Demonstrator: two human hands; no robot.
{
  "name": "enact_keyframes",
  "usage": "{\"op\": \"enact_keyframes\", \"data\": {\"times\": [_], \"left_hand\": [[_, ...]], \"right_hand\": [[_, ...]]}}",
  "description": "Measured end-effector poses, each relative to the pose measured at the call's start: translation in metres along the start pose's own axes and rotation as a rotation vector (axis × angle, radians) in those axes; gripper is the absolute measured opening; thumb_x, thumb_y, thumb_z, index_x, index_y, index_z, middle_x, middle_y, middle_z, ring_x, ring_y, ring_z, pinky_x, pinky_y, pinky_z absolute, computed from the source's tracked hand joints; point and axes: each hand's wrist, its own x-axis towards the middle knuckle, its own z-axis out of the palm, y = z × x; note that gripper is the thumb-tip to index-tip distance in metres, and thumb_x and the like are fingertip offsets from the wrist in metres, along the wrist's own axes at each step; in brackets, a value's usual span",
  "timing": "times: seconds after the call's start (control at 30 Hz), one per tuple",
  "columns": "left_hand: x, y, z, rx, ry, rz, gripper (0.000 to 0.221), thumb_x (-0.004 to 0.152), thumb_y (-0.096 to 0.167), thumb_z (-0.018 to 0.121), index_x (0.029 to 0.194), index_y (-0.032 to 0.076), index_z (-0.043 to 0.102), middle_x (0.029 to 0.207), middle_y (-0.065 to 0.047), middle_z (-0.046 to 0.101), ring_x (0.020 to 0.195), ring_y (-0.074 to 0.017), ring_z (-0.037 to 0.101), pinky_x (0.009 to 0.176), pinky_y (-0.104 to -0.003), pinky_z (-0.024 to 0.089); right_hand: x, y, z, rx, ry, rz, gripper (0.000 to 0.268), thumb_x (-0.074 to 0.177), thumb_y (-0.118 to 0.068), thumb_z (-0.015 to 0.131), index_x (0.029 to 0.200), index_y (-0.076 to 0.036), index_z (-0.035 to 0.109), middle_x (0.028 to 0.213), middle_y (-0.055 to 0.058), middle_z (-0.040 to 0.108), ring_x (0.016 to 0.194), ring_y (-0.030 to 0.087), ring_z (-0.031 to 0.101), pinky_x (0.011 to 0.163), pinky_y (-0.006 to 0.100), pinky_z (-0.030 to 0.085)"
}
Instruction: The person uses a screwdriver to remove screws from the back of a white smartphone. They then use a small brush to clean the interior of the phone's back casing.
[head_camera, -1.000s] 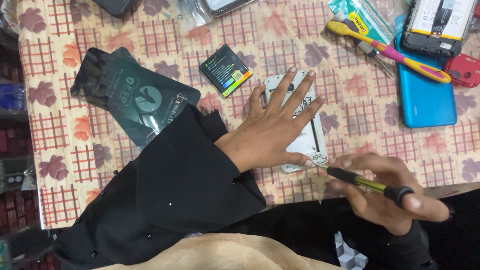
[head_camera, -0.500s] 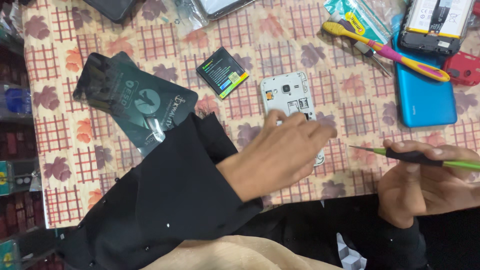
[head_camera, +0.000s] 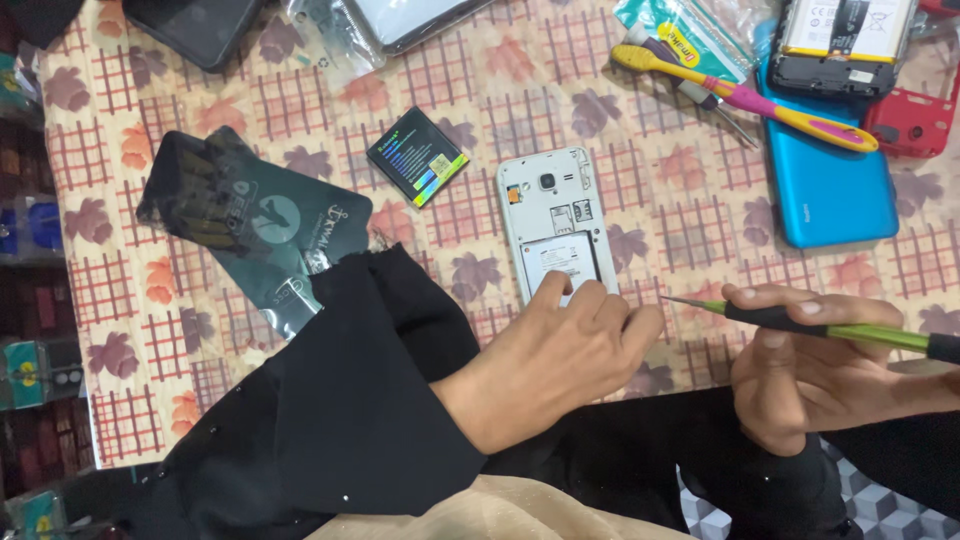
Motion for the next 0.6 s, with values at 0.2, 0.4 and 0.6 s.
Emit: {"op": "enact_keyframes", "data": {"times": [0.2, 0.4, 0.6], "left_hand": [[-0.001, 0.015, 0.002, 0.202, -0.021, 0.019, 0.015, 0.090, 0.025, 0.065, 0.085, 0.017, 0.052, 0.071, 0.005, 0.044, 0.070, -0.0111, 0.051, 0.079, -0.035, 0.050], [-0.005, 0.025, 0.009, 0.264, 0.013, -0.009, 0.015, 0.091, 0.024, 0.065, 0.085, 0.016, 0.053, 0.073, 0.003, 0.044, 0.071, -0.0116, 0.050, 0.103, -0.049, 0.052], [-0.006, 0.031, 0.012, 0.327, 0.038, -0.004, 0.019, 0.095, 0.023, 0.065, 0.084, 0.017, 0.050, 0.074, 0.004, 0.043, 0.070, -0.0108, 0.050, 0.108, -0.047, 0.051]], "right_hand": [[-0.004, -0.005, 0.009, 0.117, 0.060, 0.078, 0.103, 0.103, 0.017, 0.060, 0.158, -0.039, -0.008, 0.112, 0.012, 0.056, 0.087, 0.019, 0.064, 0.084, 0.048, 0.065], [0.006, -0.027, 0.023, 0.138, 0.011, 0.175, 0.096, 0.106, 0.015, 0.058, 0.159, -0.035, -0.004, 0.112, 0.013, 0.055, 0.088, 0.029, 0.071, 0.090, 0.049, 0.064], [0.012, -0.030, 0.025, 0.136, -0.063, 0.122, 0.096, 0.109, 0.016, 0.058, 0.157, -0.040, -0.003, 0.111, 0.013, 0.058, 0.088, 0.028, 0.072, 0.093, 0.048, 0.065]]}}
